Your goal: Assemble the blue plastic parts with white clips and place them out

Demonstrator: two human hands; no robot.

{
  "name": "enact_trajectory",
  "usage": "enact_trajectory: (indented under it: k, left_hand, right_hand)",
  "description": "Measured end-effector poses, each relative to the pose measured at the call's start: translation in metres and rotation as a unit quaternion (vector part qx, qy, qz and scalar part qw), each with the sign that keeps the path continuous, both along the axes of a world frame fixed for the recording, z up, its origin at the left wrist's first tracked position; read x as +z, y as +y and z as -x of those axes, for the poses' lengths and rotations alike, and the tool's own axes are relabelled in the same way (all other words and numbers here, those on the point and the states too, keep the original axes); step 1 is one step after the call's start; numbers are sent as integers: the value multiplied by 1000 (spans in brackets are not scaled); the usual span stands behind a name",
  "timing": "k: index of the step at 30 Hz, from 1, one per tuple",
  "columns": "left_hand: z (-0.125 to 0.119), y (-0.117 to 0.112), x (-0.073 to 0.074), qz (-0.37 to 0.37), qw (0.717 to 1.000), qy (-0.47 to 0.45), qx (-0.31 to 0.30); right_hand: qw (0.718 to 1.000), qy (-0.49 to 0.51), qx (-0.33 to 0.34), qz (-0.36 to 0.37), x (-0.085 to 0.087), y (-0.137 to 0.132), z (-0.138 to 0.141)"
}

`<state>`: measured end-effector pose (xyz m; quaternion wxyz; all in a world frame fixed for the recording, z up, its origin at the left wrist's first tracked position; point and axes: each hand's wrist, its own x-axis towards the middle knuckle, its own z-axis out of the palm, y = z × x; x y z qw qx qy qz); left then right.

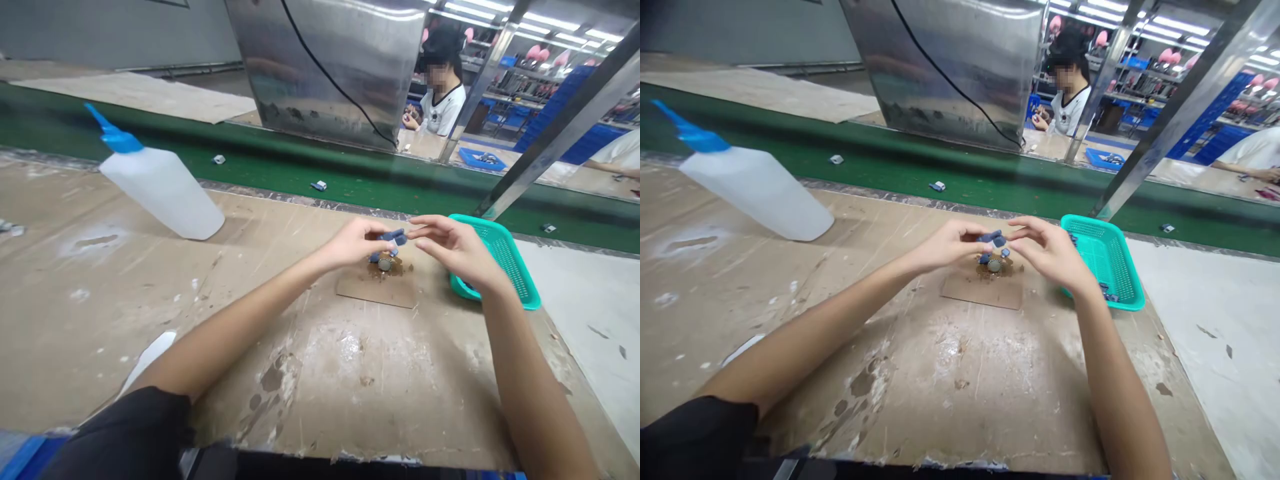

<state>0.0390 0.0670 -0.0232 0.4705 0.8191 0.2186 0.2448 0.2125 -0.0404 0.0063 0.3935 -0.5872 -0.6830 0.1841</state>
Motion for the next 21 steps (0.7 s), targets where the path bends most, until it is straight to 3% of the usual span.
enact_trajectory:
  k: [2,4,6,8,11,15,21]
  left_hand:
    - [-16,33,1,-52,995,53,63]
    - [-33,67,-4,-115,974,110,162]
    - [-46,94,-13,-153,951,153,223]
    - [-54,112,-22,-165,938,176,249]
    - [-54,126,-32,-175,920,187,296]
    - [-37,145,-37,-157,899,216,346]
    - [-14,174,-39,-109,918,207,320]
  right_hand:
    - [989,-108,-99,35,5,-8,-34]
    - [944,-226,-203,132,5,-17,-65]
    - [899,-276,-231,250,-1,-23,-89]
    - [884,-271,-205,322,-10,-24,-101]
    - [887,-271,-174,330,-23,-18,-106]
    - [888,-296,-176,306,-35,-7,-101]
    - [897,-296,-168,283,-29,-10,-100]
